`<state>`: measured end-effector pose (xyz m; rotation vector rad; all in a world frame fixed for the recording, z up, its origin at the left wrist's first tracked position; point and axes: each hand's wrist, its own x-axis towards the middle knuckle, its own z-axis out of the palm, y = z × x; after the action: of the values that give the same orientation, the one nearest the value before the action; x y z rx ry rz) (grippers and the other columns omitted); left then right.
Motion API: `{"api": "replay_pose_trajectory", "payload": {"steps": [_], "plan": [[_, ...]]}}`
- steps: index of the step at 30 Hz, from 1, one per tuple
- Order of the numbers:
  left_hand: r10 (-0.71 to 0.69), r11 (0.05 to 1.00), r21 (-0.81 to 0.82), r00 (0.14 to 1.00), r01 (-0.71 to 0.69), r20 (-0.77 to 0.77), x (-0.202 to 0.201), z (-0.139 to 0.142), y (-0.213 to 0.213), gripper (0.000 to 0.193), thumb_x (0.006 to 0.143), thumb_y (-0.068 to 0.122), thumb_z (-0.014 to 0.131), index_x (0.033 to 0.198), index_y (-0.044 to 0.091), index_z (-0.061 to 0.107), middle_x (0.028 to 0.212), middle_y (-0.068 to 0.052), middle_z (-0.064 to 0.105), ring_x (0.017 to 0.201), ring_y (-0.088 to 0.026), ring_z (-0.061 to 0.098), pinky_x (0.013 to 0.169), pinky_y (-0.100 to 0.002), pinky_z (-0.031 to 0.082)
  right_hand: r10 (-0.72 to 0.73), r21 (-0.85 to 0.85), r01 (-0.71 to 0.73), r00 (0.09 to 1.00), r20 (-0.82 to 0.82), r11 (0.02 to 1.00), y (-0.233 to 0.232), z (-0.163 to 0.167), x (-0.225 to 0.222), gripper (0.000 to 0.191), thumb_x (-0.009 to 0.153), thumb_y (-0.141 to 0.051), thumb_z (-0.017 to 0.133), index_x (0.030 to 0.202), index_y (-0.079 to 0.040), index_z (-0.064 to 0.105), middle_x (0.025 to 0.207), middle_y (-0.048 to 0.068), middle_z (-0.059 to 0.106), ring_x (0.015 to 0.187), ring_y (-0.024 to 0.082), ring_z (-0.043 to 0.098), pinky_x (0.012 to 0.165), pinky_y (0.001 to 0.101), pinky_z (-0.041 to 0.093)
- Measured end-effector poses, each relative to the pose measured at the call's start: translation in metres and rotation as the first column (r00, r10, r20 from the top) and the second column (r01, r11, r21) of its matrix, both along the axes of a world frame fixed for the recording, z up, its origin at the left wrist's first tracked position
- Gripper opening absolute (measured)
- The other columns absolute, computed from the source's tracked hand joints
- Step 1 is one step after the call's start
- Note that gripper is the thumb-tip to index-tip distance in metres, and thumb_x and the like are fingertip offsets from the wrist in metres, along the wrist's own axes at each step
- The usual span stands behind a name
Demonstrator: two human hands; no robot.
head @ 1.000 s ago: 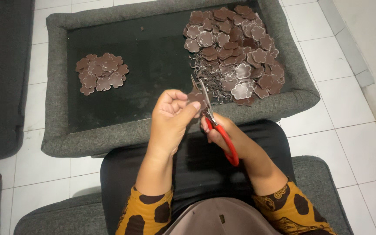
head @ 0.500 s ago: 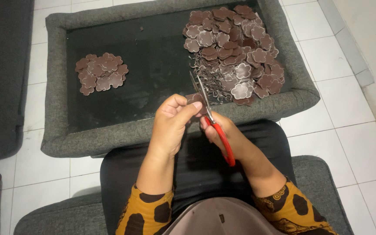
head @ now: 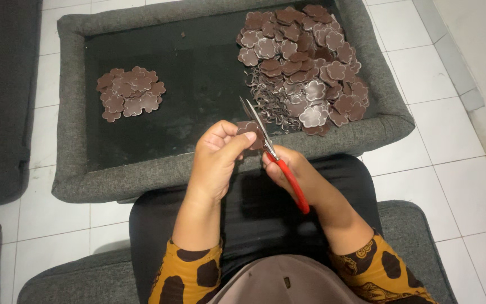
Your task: The person uses red-handled scissors to cut a brown, flower-shaped piece of material. They hold the material in their left hand and cut along the edges with their right hand, then place the finished piece on a pile on the table.
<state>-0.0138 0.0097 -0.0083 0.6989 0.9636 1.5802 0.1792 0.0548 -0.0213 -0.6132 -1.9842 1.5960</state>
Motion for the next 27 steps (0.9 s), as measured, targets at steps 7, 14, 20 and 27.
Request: {"api": "replay_pose_trajectory", "payload": {"steps": [7,14,20,27], "plan": [[-0.002,0.999,-0.033,0.999,0.001,-0.033,-0.001,0.004,-0.001,0.013,0.09,0.005,0.073,0.086,0.01,0.062,0.086,0.0,0.072,0.071,-0.004,0.057,0.063,-0.02,0.043,0.01,-0.1,-0.009,1.0,0.008,0.995,0.001,-0.004,0.001,0.034,0.103,-0.042,0.057,0.094,-0.01,0.051,0.079,-0.007,0.043,0.071,0.004,0.039,0.059,0.0224,0.037],[-0.019,1.0,-0.009,0.999,0.019,-0.031,-0.004,0.003,-0.001,0.012,0.092,0.006,0.073,0.087,0.01,0.063,0.085,-0.001,0.072,0.07,-0.004,0.055,0.063,-0.021,0.042,0.001,-0.125,0.002,1.0,0.024,0.992,0.002,-0.007,0.002,0.04,0.102,-0.049,0.055,0.093,-0.011,0.052,0.075,-0.008,0.042,0.065,0.004,0.039,0.054,0.0217,0.036],[-0.027,0.999,-0.022,0.999,0.026,-0.043,-0.009,0.002,-0.001,0.011,0.093,0.007,0.072,0.088,0.009,0.062,0.087,-0.004,0.073,0.073,-0.005,0.06,0.065,-0.021,0.044,-0.001,-0.161,0.007,0.999,0.035,0.987,0.002,-0.009,0.003,0.042,0.101,-0.05,0.058,0.089,-0.01,0.051,0.072,-0.008,0.041,0.063,0.004,0.038,0.052,0.0219,0.033],[-0.029,1.0,-0.012,0.999,0.028,-0.033,-0.012,0.002,-0.001,0.008,0.093,0.007,0.07,0.091,0.008,0.062,0.09,-0.006,0.075,0.078,-0.009,0.066,0.067,-0.022,0.046,-0.017,-0.112,0.025,0.997,0.074,0.993,0.003,-0.009,0.002,0.042,0.1,-0.049,0.058,0.086,-0.01,0.052,0.074,-0.007,0.043,0.067,0.005,0.039,0.055,0.0233,0.035]]}}
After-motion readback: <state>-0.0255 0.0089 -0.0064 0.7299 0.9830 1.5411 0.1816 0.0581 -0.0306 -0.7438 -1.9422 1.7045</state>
